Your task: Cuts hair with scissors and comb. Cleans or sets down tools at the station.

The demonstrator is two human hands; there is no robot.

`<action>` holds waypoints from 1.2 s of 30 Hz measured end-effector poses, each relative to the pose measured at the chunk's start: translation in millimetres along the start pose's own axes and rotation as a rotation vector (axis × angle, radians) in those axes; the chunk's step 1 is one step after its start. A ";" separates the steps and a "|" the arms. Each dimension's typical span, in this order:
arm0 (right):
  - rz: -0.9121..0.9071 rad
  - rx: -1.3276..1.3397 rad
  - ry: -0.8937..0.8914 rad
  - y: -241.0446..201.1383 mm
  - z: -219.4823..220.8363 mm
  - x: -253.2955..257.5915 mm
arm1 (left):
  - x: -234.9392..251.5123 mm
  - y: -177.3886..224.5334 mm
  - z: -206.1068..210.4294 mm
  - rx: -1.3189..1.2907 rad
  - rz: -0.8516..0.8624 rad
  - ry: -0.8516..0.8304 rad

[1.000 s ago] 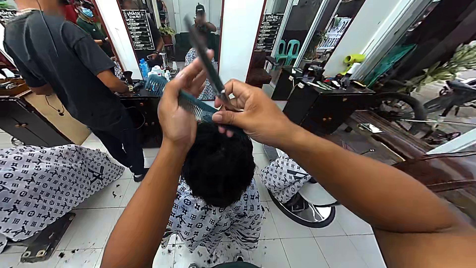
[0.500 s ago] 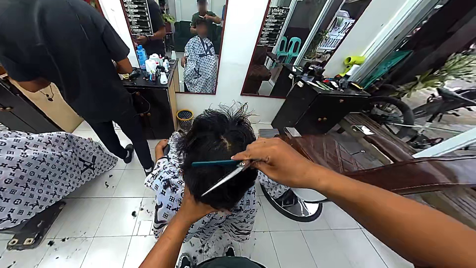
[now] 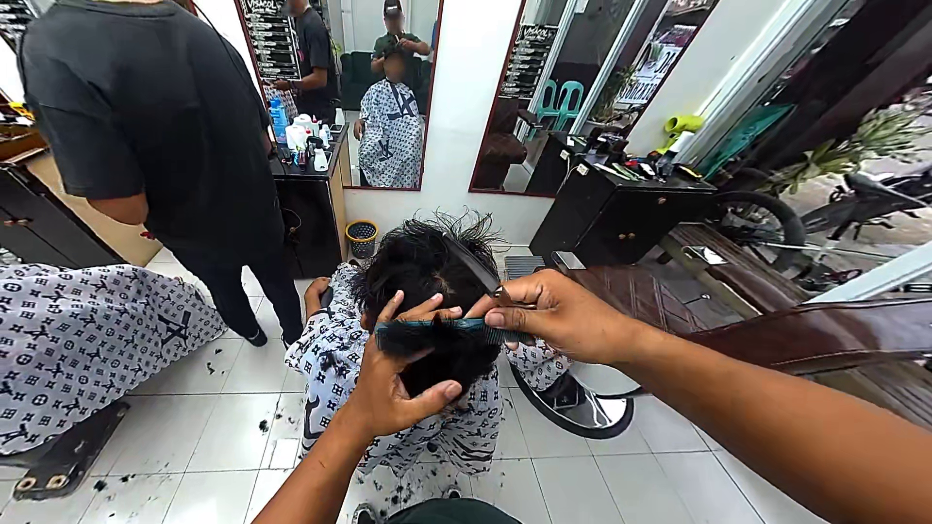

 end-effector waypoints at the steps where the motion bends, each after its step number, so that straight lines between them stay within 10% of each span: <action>1: 0.000 0.035 0.010 -0.7 -0.3 0.4 | 2.0 2.1 -1.3 -0.035 -0.007 -0.002; 19: -0.101 0.467 0.287 -1.7 -9.6 2.3 | 40.3 8.3 -6.1 -0.207 -0.087 -0.002; 25: -0.559 -0.578 0.173 -24.1 1.8 -19.0 | 43.4 5.1 1.3 -0.299 -0.127 0.078; 36: -0.429 -0.924 0.104 -30.6 -69.9 -43.1 | 43.3 1.5 0.8 -0.310 -0.037 -0.022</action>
Point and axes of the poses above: each hand's wrist, its own x-axis towards the middle knuckle, its own z-axis out of the palm, y = z × x, the point moved 5 cm from there along x, towards the middle knuckle, and after that the axes turned 8 degrees about -x, right-handed, at the moved point
